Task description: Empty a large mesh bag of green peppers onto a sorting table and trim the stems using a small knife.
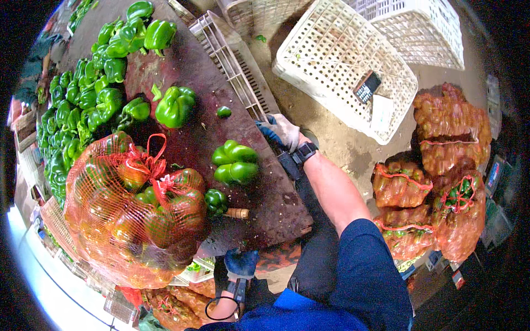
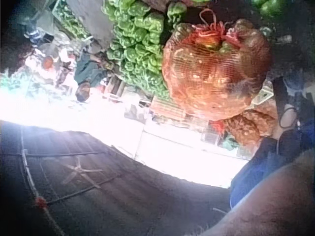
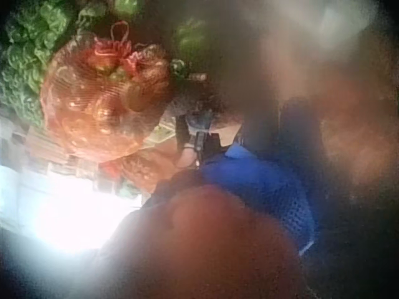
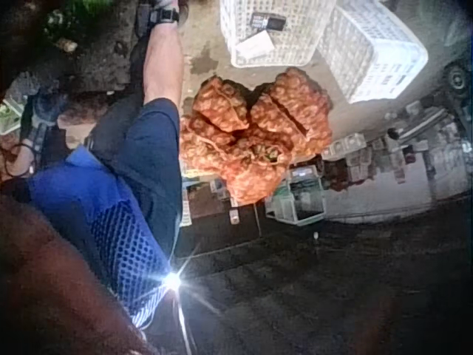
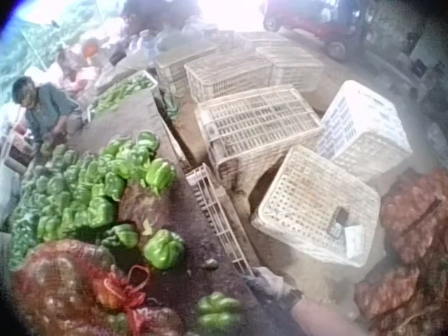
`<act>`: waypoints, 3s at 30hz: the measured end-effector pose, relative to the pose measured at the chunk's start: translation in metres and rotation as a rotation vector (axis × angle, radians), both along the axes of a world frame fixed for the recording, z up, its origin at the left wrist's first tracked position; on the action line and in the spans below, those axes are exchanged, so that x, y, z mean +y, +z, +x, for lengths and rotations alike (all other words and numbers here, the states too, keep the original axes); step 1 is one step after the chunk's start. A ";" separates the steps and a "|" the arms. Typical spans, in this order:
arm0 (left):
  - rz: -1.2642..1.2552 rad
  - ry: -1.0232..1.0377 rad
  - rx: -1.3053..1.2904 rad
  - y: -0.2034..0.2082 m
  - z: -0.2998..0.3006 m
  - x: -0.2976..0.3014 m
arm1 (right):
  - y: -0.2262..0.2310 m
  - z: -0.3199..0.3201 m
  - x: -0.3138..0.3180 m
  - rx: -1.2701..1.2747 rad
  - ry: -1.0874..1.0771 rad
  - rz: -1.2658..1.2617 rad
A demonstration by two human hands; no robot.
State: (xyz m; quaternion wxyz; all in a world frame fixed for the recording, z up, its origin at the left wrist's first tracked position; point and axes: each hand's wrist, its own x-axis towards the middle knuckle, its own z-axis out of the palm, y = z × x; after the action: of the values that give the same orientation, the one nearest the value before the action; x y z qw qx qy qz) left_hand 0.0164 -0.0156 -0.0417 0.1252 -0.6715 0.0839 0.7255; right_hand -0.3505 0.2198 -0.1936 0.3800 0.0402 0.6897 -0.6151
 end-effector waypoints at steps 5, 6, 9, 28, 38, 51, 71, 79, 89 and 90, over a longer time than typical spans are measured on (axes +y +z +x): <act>-0.281 -0.520 0.273 -0.008 0.011 0.003 | 0.019 -0.020 -0.007 0.060 0.116 0.081; -0.328 -0.812 0.316 -0.012 0.014 -0.004 | 0.005 -0.012 -0.003 0.160 0.095 0.007; -0.167 -0.395 0.208 -0.039 0.017 0.004 | -0.007 -0.005 0.016 -0.219 0.047 0.020; 0.072 -0.313 0.093 -0.051 0.041 -0.049 | 0.110 0.054 0.001 0.253 -0.473 0.390; -0.514 -0.483 0.158 0.114 0.000 -0.152 | 0.240 0.082 -0.156 0.304 -0.127 0.216; -1.838 -0.716 -0.142 0.153 -0.058 -0.314 | 0.168 0.136 -0.140 0.304 0.045 0.572; -2.115 -1.222 -0.635 0.102 -0.063 -0.340 | 0.153 0.145 -0.078 0.095 0.939 0.513; -2.062 -1.158 -0.773 0.089 -0.068 -0.349 | 0.250 0.106 -0.030 -0.340 0.569 0.149; -1.818 -1.157 -0.575 0.095 -0.052 -0.338 | 0.427 0.044 -0.462 0.689 0.970 -0.203; -1.812 -1.145 -0.543 0.097 -0.053 -0.338 | 0.427 0.050 -0.503 0.704 0.977 -0.199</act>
State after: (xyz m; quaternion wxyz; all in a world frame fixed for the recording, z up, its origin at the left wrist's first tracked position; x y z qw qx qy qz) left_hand -0.0366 -0.3538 0.0555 -0.0813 -0.5132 0.8524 0.0588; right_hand -0.3007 -0.2833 0.2333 0.3693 -0.5224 0.6519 -0.4073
